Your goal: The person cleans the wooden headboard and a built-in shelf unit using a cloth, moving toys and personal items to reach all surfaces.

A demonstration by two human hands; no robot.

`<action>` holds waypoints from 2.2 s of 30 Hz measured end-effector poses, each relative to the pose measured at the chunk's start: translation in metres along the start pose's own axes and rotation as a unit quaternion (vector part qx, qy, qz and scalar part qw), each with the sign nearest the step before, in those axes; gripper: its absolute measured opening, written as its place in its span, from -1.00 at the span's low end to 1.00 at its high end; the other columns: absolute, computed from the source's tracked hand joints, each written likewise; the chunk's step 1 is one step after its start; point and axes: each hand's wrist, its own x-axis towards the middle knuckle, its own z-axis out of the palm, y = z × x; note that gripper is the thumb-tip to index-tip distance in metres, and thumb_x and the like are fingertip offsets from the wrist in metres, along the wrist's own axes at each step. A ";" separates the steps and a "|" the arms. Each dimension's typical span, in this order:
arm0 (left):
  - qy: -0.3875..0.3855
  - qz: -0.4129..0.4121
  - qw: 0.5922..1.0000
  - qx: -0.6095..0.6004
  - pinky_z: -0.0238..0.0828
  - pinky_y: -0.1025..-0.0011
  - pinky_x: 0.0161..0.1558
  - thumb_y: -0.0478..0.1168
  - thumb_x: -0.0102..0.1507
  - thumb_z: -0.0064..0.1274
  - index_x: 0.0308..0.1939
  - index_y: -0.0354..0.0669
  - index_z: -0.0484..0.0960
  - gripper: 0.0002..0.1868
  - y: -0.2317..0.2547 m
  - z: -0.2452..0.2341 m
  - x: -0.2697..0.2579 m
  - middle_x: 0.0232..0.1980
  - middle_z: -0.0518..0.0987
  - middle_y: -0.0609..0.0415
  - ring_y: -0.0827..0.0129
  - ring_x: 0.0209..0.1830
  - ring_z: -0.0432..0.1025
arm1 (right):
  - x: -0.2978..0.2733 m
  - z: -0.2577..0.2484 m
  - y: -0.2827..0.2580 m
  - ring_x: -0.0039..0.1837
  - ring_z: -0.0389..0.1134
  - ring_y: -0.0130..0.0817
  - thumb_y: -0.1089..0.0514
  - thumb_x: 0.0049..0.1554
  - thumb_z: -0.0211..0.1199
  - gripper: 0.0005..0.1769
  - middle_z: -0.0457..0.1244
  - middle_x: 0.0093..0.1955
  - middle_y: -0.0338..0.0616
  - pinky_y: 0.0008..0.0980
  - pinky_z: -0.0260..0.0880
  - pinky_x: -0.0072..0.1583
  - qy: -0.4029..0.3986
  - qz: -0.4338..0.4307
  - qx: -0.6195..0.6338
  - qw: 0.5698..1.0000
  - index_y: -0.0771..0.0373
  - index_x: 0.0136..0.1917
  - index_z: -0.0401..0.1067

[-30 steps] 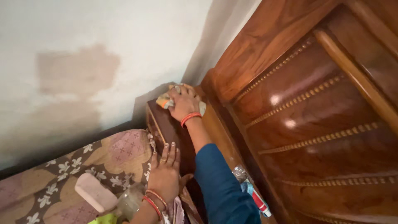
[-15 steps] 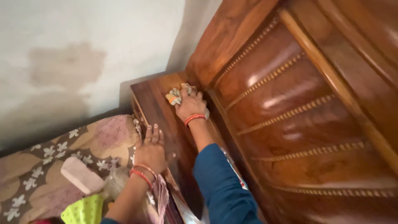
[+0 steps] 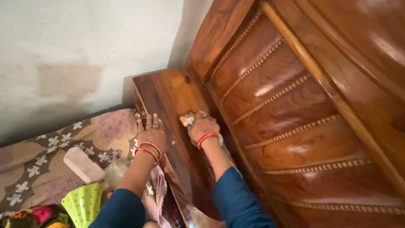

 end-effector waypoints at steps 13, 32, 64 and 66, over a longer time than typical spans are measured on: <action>-0.038 0.046 0.998 -0.005 -0.32 -0.11 0.51 0.36 0.34 -0.19 0.57 -0.34 -0.08 0.02 -0.010 -0.005 0.001 0.68 -0.25 -0.23 -0.08 0.68 -0.35 | 0.170 -0.011 -0.096 0.43 0.16 0.14 -0.22 0.02 0.30 -0.20 0.19 0.41 0.10 0.18 0.28 0.24 0.146 -0.145 -0.019 0.979 0.07 0.44 0.21; -0.043 -0.014 0.999 -0.014 -0.27 -0.17 0.52 0.34 0.30 -0.03 0.59 -0.32 -0.06 0.06 0.006 0.002 0.013 0.69 -0.24 -0.13 0.02 0.68 -0.31 | 0.019 -0.018 0.012 0.34 0.22 0.04 0.01 -0.06 0.31 -0.16 0.26 0.32 -0.03 0.08 0.28 0.20 0.245 -0.143 -0.070 0.956 0.05 0.50 0.28; 0.014 0.023 1.000 -0.016 -0.11 -0.17 0.45 0.32 0.30 -0.05 0.57 -0.30 0.01 0.01 -0.004 0.016 0.017 0.68 -0.18 -0.17 -0.08 0.67 -0.24 | 0.011 -0.055 -0.013 0.24 0.33 0.07 -0.09 0.13 0.27 -0.54 0.31 0.20 0.04 -0.02 0.37 0.20 0.178 -0.143 -0.032 0.973 0.26 0.16 0.44; -0.008 0.028 0.999 -0.020 -0.15 -0.15 0.47 0.34 0.29 -0.04 0.56 -0.34 -0.01 0.05 -0.004 0.008 0.010 0.68 -0.18 -0.19 -0.08 0.67 -0.25 | 0.058 -0.037 -0.047 0.28 0.32 0.08 -0.07 0.16 0.26 -0.54 0.30 0.24 0.04 0.02 0.35 0.24 0.233 -0.189 -0.013 0.954 0.25 0.21 0.44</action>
